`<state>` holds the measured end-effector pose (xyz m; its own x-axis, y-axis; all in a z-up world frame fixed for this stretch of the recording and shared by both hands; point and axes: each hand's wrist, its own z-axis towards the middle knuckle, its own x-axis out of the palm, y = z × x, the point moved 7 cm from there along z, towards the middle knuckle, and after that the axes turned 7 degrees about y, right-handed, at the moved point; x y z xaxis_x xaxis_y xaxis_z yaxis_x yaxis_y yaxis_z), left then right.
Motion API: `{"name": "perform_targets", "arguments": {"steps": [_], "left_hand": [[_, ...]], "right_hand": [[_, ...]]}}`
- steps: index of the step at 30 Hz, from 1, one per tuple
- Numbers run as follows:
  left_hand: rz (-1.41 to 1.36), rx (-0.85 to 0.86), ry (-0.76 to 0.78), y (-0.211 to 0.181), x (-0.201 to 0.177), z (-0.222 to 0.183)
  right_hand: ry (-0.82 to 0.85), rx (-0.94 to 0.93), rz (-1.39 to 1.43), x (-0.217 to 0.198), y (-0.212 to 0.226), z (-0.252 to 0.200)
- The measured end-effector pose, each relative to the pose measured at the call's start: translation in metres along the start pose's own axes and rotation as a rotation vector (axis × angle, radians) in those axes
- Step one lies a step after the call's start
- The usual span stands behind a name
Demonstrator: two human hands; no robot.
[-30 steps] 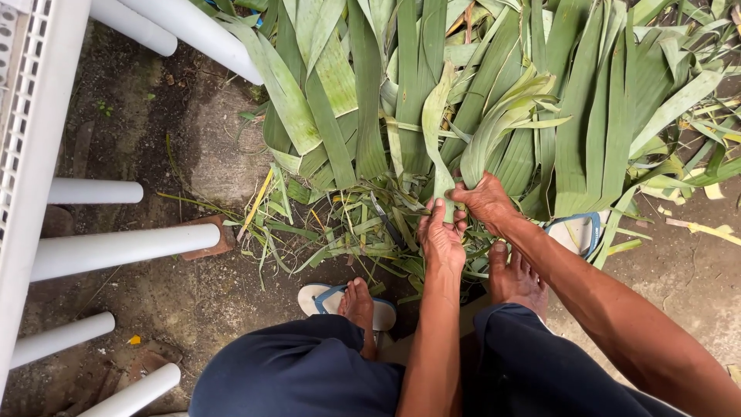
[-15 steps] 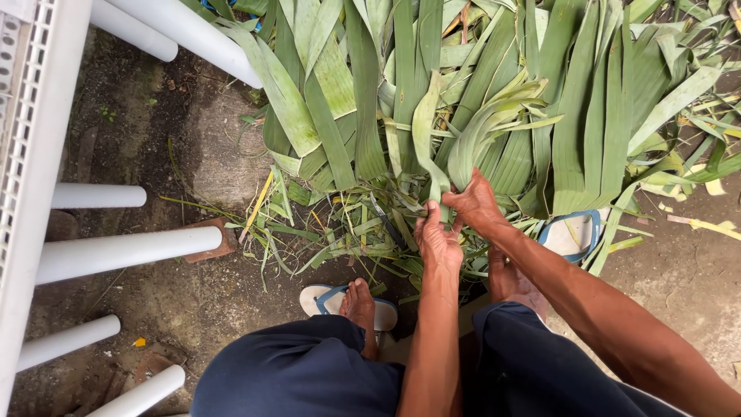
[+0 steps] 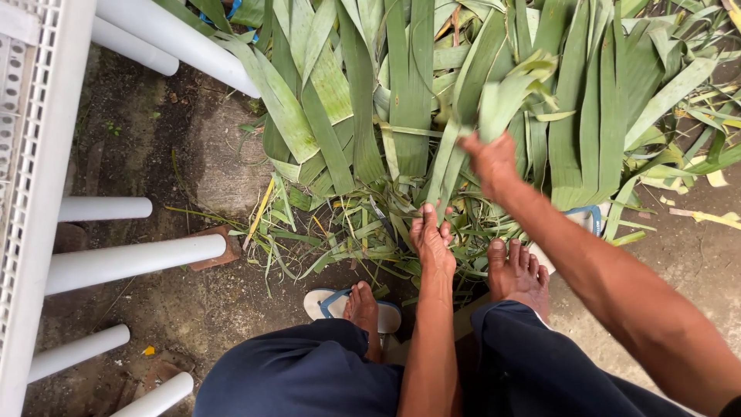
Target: Trimming the edges and midribs of banana leaves with a knife and folding them for storage.
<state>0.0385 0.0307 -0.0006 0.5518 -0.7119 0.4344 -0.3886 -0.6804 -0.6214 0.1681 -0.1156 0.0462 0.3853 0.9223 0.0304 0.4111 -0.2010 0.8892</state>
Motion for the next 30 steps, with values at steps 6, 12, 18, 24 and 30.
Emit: {"name": "perform_targets", "arguments": {"steps": [6,12,18,24,30], "left_hand": [[-0.094,-0.067,-0.279,0.007,-0.035,-0.004],[-0.229,-0.109,-0.339,0.019,-0.032,0.005],[-0.14,-0.059,-0.125,0.007,0.007,-0.003],[-0.147,-0.109,-0.111,0.03,0.003,0.002],[0.006,-0.188,-0.213,0.027,-0.003,-0.003]], "right_hand": [[-0.188,-0.094,0.398,-0.075,0.124,0.12],[-0.087,0.127,-0.037,-0.057,0.183,0.024],[0.267,0.506,-0.348,-0.008,0.023,-0.044],[0.253,0.433,-0.059,0.004,-0.009,-0.073],[0.113,0.258,-0.055,-0.005,-0.015,-0.058]]}}
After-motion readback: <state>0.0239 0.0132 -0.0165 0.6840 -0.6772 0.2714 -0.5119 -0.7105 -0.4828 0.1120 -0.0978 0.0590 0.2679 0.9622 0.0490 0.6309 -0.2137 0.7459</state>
